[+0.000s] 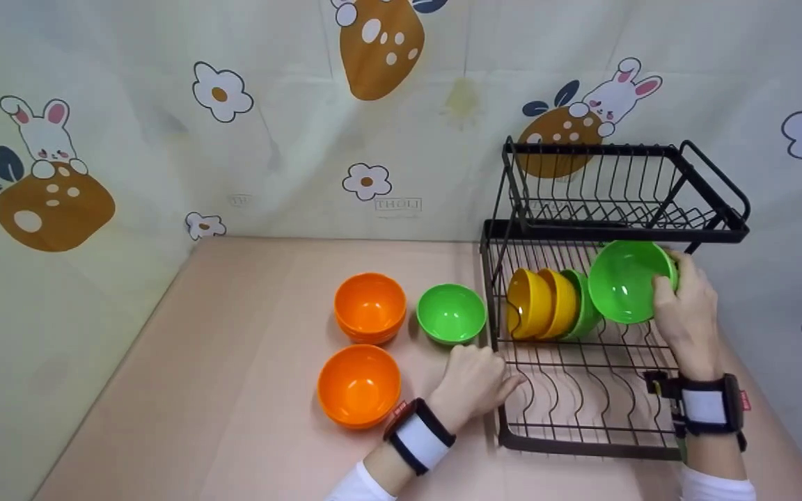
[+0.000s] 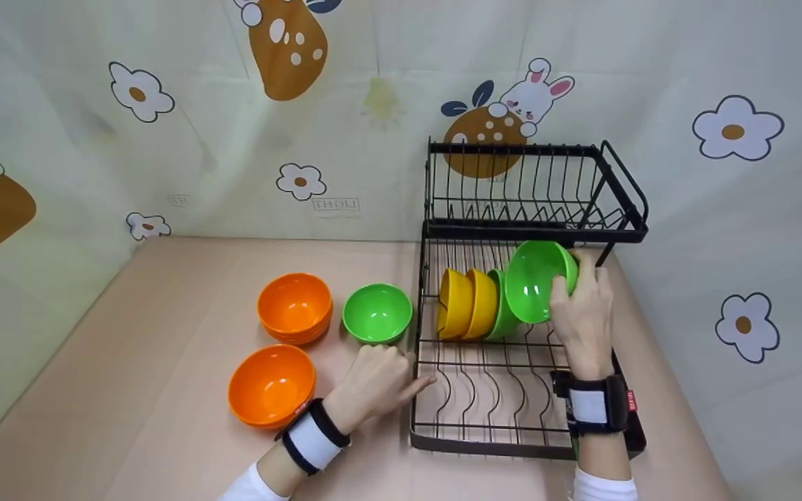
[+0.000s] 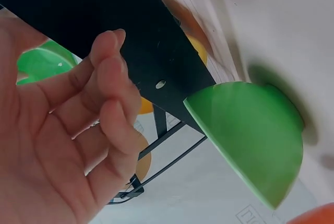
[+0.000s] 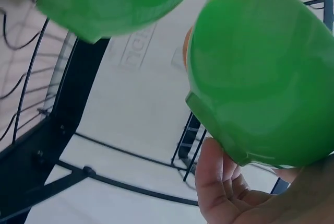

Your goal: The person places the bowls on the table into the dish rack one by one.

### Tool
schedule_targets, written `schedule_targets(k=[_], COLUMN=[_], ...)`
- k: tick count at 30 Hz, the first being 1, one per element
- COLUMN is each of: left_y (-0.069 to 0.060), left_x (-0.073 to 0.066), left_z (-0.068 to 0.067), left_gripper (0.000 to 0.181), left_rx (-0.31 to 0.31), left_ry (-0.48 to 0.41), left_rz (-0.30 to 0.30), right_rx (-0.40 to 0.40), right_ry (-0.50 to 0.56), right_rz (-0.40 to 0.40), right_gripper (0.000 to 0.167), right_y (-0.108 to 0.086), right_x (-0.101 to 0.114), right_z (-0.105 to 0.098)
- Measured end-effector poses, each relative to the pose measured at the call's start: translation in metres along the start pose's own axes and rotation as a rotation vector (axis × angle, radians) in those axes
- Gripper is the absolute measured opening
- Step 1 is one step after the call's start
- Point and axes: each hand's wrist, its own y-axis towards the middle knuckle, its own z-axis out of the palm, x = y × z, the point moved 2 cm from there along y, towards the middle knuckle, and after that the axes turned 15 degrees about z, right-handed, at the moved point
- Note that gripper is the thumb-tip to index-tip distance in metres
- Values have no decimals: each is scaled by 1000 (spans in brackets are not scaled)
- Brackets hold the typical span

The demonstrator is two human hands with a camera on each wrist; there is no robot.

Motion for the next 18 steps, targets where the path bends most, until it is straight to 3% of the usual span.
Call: schedule_targets(k=[12,18], left_y=[0,0], left_x=[1,0], left_z=[-1,-1], left_gripper=[57,59], left_rx=[15,22], left_ry=[-45,-51], left_rz=[-6,-3], right_rx=[-35,-63], right_ry=[-158,-199], right_rz=[104,104], right_gripper=[62,62], right_y=[7,9], right_x=[-11,-14], right_z=[0,3])
